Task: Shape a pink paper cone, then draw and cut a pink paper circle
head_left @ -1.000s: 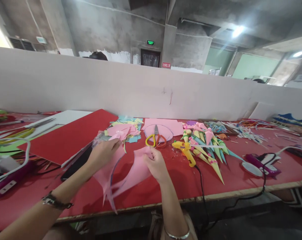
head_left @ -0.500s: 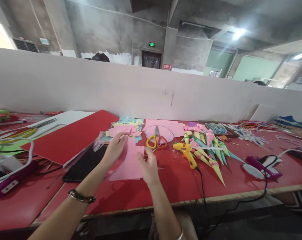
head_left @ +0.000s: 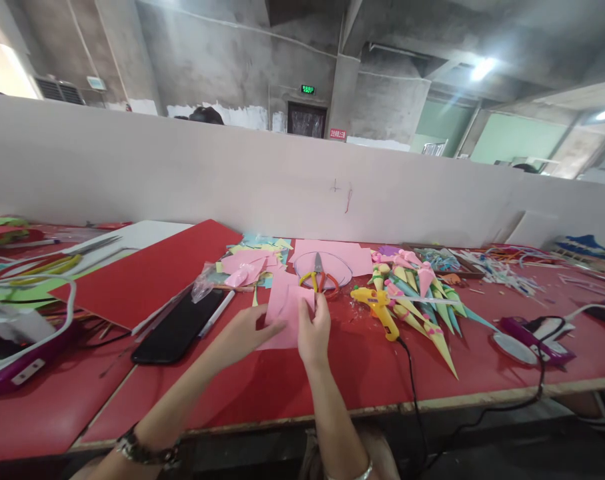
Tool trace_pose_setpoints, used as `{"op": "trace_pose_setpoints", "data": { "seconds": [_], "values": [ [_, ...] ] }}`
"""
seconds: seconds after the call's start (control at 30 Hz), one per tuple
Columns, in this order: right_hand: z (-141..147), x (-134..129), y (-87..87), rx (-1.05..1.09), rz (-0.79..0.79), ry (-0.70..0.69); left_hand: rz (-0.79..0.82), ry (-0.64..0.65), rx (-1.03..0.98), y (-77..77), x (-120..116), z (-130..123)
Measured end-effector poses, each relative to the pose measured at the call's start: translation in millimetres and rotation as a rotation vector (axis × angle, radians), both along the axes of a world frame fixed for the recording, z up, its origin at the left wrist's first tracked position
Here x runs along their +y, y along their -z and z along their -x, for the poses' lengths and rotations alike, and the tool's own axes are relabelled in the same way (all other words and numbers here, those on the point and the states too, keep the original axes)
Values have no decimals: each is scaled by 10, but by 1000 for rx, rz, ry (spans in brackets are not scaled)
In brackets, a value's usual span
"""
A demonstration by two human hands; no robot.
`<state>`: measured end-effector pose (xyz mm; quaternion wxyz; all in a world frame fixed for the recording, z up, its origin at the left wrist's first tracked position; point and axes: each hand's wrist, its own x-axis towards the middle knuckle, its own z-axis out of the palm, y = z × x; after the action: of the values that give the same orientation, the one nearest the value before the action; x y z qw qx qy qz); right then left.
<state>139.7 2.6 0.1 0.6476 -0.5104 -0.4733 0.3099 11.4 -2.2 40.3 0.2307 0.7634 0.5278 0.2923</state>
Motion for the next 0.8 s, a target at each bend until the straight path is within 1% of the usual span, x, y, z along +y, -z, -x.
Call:
{"op": "trace_pose_setpoints", "data": {
  "seconds": [0.03,0.07,0.13,0.2,0.23,0.27,0.33,0.47,0.53,0.67,0.8],
  "values": [
    [-16,8,-2,43,8,-21,1,0,51,7,-11,12],
    [-36,16,-6,101,30,-77,10,-8,77,8,-17,25],
    [-91,21,-18,227,92,-275,41,-6,61,-8,-18,56],
    [-157,13,-33,286,131,-485,41,7,44,-37,-6,90],
    [-189,6,-38,285,131,-553,23,4,42,-49,3,103],
    [-215,-2,-40,268,118,-594,-3,-3,44,-57,13,112],
    [-246,-13,-33,188,92,-612,-49,-16,48,-53,35,112],
    [-220,-19,-2,-121,117,-507,-82,-41,70,-2,70,59],
    [-195,-25,3,-223,135,-472,-105,-58,94,18,81,40],
    [-172,-51,-11,-300,116,-488,-95,9,149,24,86,57],
    [-185,-60,-36,-284,51,-448,-64,58,142,2,79,120]
  ]
}}
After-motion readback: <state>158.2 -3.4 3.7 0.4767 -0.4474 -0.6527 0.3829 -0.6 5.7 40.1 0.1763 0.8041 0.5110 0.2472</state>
